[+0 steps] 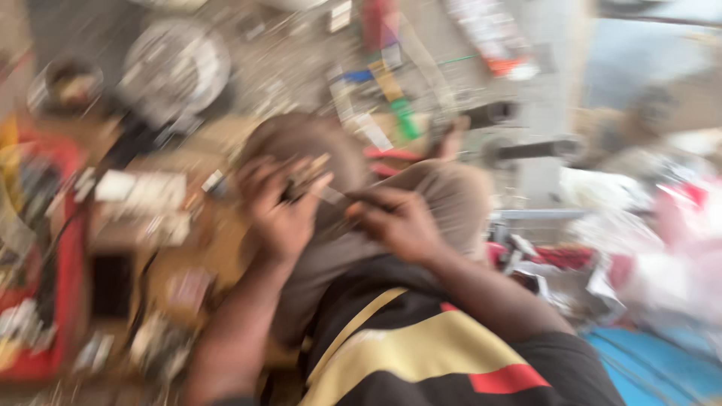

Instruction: The person sits on the floor repairing a ceiling fan motor. They handle the rusty fan housing, strip and twist wire connections with a screwdriver, fit a capacitor and terminal block onto the motor, and use pliers to secure the wiring.

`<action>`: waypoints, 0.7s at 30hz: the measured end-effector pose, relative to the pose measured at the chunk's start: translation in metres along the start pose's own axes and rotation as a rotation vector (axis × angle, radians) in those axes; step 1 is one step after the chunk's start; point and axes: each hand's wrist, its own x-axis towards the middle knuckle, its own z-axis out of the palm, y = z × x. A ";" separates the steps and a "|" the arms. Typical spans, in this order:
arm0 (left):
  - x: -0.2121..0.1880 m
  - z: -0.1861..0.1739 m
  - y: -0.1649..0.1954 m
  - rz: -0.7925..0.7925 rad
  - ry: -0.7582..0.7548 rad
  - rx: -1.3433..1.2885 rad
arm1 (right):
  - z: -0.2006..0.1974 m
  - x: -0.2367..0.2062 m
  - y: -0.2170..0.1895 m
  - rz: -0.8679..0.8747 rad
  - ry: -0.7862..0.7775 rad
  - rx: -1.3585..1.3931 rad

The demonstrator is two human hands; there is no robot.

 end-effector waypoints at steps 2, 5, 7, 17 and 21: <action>-0.002 -0.005 -0.007 0.036 -0.058 0.043 | 0.003 0.000 0.003 0.014 -0.011 -0.060; 0.000 -0.005 -0.031 0.197 -0.036 0.188 | 0.014 0.001 0.011 -0.409 -0.027 -0.151; 0.002 -0.007 -0.054 0.190 -0.190 0.110 | 0.023 0.001 0.017 -0.758 0.154 -0.314; -0.026 0.029 -0.084 -0.118 -0.083 -0.426 | 0.054 0.002 0.024 -0.765 0.299 -0.475; -0.013 0.023 -0.076 -0.100 -0.172 -0.515 | 0.058 -0.002 0.021 -0.714 0.319 -0.447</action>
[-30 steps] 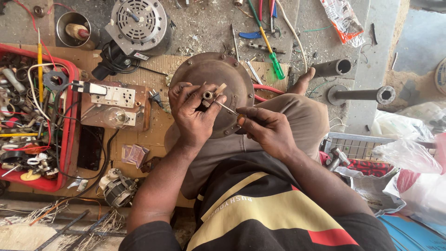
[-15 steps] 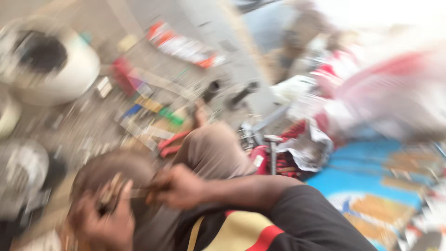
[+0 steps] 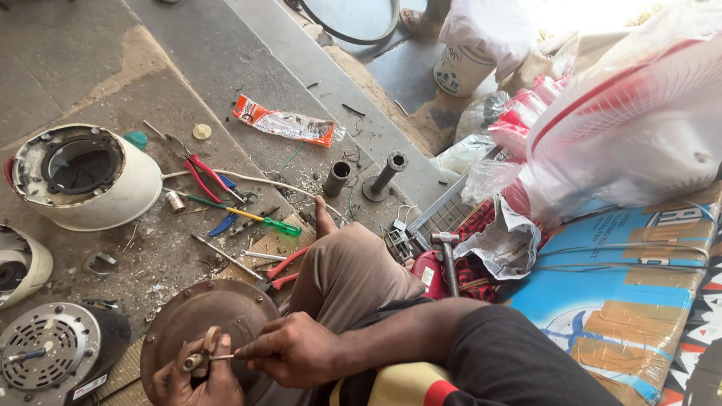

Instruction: The person sits on the floor repairing a ceiling fan motor. They handle the rusty fan housing, strip and twist wire connections with a screwdriver, fit a capacitor and terminal block onto the motor, and use pliers to secure the wiring.

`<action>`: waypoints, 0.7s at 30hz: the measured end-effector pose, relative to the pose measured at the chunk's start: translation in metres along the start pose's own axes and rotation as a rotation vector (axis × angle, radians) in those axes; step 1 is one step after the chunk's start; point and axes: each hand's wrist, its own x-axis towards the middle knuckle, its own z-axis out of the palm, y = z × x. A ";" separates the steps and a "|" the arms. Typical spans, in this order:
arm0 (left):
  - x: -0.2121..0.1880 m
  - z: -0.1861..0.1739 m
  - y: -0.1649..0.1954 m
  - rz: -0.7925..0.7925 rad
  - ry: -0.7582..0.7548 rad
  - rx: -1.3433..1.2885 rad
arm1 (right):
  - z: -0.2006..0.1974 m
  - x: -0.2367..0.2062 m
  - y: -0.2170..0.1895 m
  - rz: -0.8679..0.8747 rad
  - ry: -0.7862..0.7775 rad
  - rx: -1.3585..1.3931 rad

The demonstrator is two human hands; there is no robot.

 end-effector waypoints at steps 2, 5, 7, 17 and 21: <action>0.004 0.001 0.004 -0.030 -0.032 -0.023 | 0.000 0.000 -0.002 -0.017 0.011 -0.045; 0.004 0.001 0.010 -0.089 -0.029 0.047 | 0.001 0.001 -0.003 0.005 0.030 -0.072; 0.004 0.001 0.015 -0.096 -0.012 0.097 | 0.002 0.000 -0.002 0.050 0.037 -0.012; 0.003 0.009 0.051 0.021 0.095 0.480 | -0.008 0.027 0.037 1.023 -0.304 1.031; -0.001 0.024 0.052 0.069 0.212 0.424 | -0.023 0.027 0.030 1.019 -0.267 0.935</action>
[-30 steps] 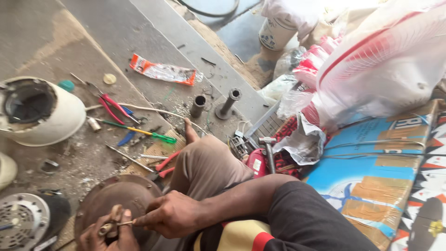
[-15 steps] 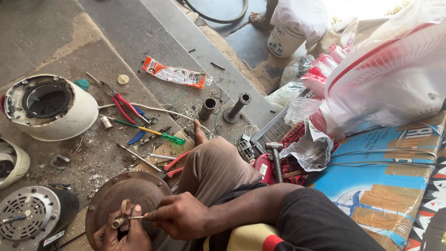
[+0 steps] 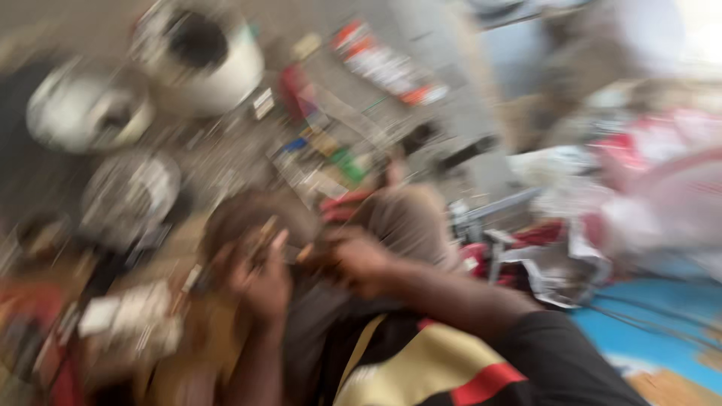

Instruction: The person sits on the floor repairing a ceiling fan motor. They handle the rusty fan housing, strip and twist wire connections with a screwdriver, fit a capacitor and terminal block onto the motor, and use pliers to secure the wiring.

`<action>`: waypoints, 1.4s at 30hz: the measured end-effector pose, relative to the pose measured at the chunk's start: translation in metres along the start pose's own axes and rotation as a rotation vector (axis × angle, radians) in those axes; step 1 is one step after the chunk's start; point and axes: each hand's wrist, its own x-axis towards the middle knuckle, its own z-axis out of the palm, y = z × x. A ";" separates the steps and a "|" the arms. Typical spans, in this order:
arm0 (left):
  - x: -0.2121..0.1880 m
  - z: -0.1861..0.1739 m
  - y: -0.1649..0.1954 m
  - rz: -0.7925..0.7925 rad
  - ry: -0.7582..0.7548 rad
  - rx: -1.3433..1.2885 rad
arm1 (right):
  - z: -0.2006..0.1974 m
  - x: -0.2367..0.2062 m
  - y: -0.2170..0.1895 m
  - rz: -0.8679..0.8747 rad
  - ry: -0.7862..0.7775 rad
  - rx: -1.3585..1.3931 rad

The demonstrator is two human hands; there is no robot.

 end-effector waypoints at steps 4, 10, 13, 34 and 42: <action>0.000 -0.001 0.005 0.059 0.034 0.112 | 0.003 -0.022 -0.010 -0.158 0.093 -0.426; 0.013 -0.003 0.023 -0.008 0.013 0.145 | 0.023 -0.033 -0.006 -0.923 0.213 -0.845; 0.016 -0.004 0.027 0.000 0.021 0.179 | 0.024 -0.030 -0.002 -0.986 0.228 -0.949; 0.024 -0.027 0.026 0.007 -0.214 0.058 | -0.081 0.015 -0.092 -0.317 -0.018 -0.418; 0.029 0.015 0.017 -0.106 0.006 0.100 | -0.091 0.213 -0.118 0.022 0.365 -1.230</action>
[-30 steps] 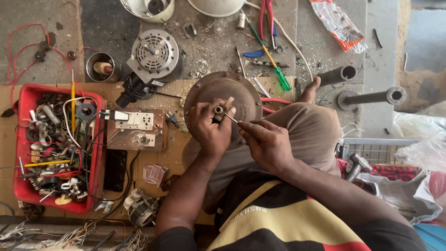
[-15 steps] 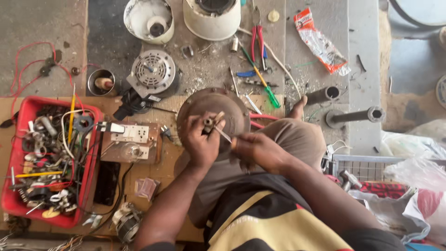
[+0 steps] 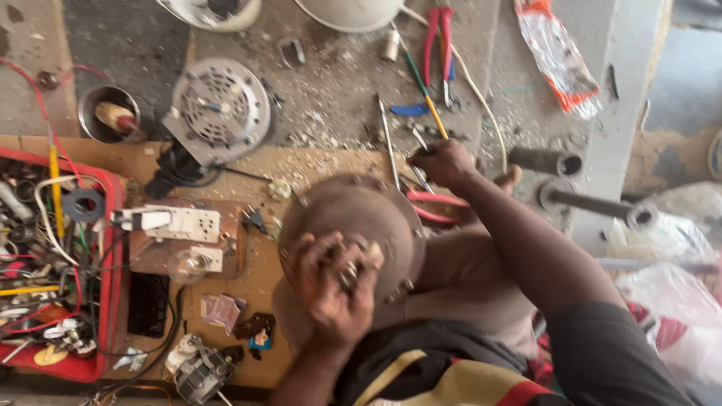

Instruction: The person sits on the floor repairing a ceiling fan motor. They handle the rusty fan housing, strip and twist wire connections with a screwdriver, fit a capacitor and terminal block onto the motor, and use pliers to secure the wiring.

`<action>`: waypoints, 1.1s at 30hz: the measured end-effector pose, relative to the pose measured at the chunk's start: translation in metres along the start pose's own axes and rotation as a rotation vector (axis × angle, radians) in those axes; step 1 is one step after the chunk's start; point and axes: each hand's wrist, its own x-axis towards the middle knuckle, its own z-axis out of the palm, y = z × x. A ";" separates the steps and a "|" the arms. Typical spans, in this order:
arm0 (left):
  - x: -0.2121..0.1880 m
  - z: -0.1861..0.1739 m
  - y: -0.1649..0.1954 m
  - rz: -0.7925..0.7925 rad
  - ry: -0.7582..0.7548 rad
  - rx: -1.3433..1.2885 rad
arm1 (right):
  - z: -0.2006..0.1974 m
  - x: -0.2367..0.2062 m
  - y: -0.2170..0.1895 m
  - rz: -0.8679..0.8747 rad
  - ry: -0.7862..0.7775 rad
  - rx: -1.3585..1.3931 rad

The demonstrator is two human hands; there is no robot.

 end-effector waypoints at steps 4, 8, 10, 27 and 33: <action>0.006 -0.004 0.001 -0.028 -0.037 0.085 | 0.009 0.080 -0.048 -0.572 0.370 -0.022; 0.018 -0.003 -0.001 -0.038 0.000 0.069 | 0.014 0.135 -0.083 -0.498 0.322 -0.269; 0.022 0.001 -0.002 -0.030 0.039 0.056 | 0.016 0.143 -0.085 -0.435 0.327 -0.256; 0.005 -0.053 0.012 -0.270 0.110 -0.797 | -0.097 -0.147 -0.092 -0.334 0.036 0.154; -0.011 -0.100 0.047 -0.201 -0.334 -0.752 | -0.053 -0.243 -0.067 -1.350 -0.474 0.216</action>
